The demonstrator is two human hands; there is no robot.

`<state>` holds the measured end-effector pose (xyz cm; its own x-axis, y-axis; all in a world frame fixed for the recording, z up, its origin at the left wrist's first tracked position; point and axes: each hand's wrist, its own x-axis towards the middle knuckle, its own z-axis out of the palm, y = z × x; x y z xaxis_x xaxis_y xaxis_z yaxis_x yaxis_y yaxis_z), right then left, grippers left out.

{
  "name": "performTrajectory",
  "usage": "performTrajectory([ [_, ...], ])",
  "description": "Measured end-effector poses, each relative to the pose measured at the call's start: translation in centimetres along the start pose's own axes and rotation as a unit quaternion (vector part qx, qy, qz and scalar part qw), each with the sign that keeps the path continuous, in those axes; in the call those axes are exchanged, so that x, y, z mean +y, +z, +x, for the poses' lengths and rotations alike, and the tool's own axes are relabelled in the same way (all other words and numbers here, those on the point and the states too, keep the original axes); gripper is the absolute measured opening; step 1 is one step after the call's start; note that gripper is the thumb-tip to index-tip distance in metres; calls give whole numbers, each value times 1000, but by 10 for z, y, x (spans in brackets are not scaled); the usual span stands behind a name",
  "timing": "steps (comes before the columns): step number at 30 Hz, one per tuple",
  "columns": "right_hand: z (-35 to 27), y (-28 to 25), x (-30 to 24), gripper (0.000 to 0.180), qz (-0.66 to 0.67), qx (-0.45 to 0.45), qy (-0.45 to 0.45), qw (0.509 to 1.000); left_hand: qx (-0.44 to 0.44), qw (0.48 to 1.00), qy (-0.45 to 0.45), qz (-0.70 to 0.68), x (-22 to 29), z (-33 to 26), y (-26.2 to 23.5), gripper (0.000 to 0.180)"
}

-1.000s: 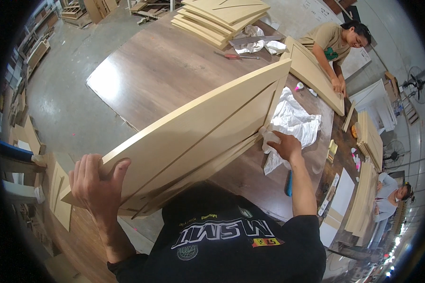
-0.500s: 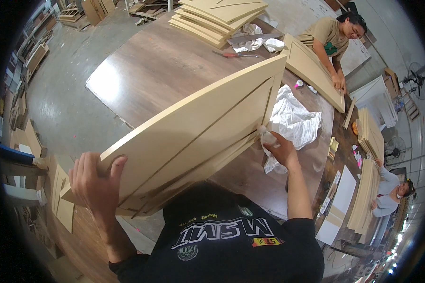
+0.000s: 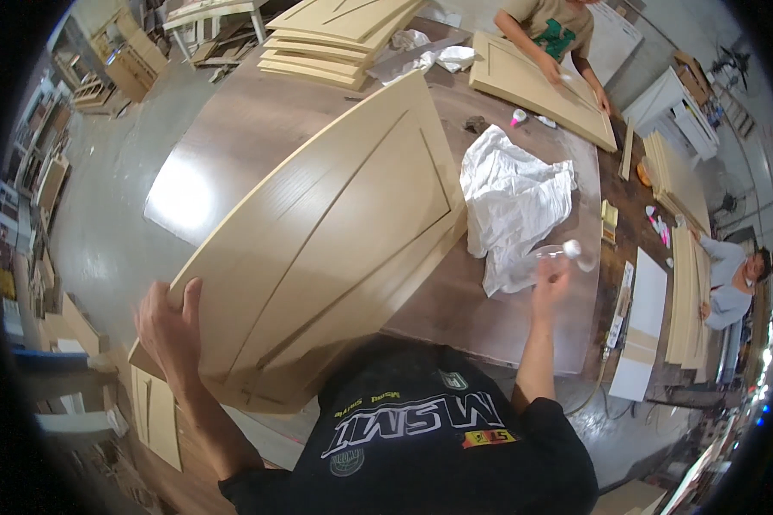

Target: The person aligns a wooden strip onto a cabinet door panel, uses a handheld applicator tool to press it down, and trims the excess material with a utility knife. They also apply liquid from a plastic bottle to the panel and wipe the surface with a white cloth.

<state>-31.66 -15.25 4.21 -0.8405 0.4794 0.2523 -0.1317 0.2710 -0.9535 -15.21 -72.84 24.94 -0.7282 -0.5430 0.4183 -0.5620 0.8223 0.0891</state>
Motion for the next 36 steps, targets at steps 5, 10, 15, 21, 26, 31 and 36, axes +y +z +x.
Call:
performTrajectory([
  [5, 39, -68, 8, 56, -140, 155, -27, 978, 5, 1000, 4, -8, -2, 5, 6, 44],
  [10, 59, -119, 69, 68, -314, 250, -33, 915, 16, 1000, 17, -17, 8, 10, 4, 43],
  [15, 41, -118, 77, 74, -216, 233, 20, 948, 15, 1000, 18, -14, 8, 8, 2, 42],
  [21, -40, -85, 132, 67, -273, 324, 20, 906, 7, 1000, 10, -11, 5, 12, 8, 44],
  [26, -91, -40, 79, 59, -421, 87, 58, 901, -53, 997, -30, -46, -8, 21, 32, 57],
  [31, -81, -36, 67, 55, -441, 53, 61, 894, -63, 997, -20, -35, -39, 24, 74, 63],
  [36, -85, -38, 66, 56, -416, 48, 63, 906, -126, 989, -66, -42, -44, 28, 77, 69],
])
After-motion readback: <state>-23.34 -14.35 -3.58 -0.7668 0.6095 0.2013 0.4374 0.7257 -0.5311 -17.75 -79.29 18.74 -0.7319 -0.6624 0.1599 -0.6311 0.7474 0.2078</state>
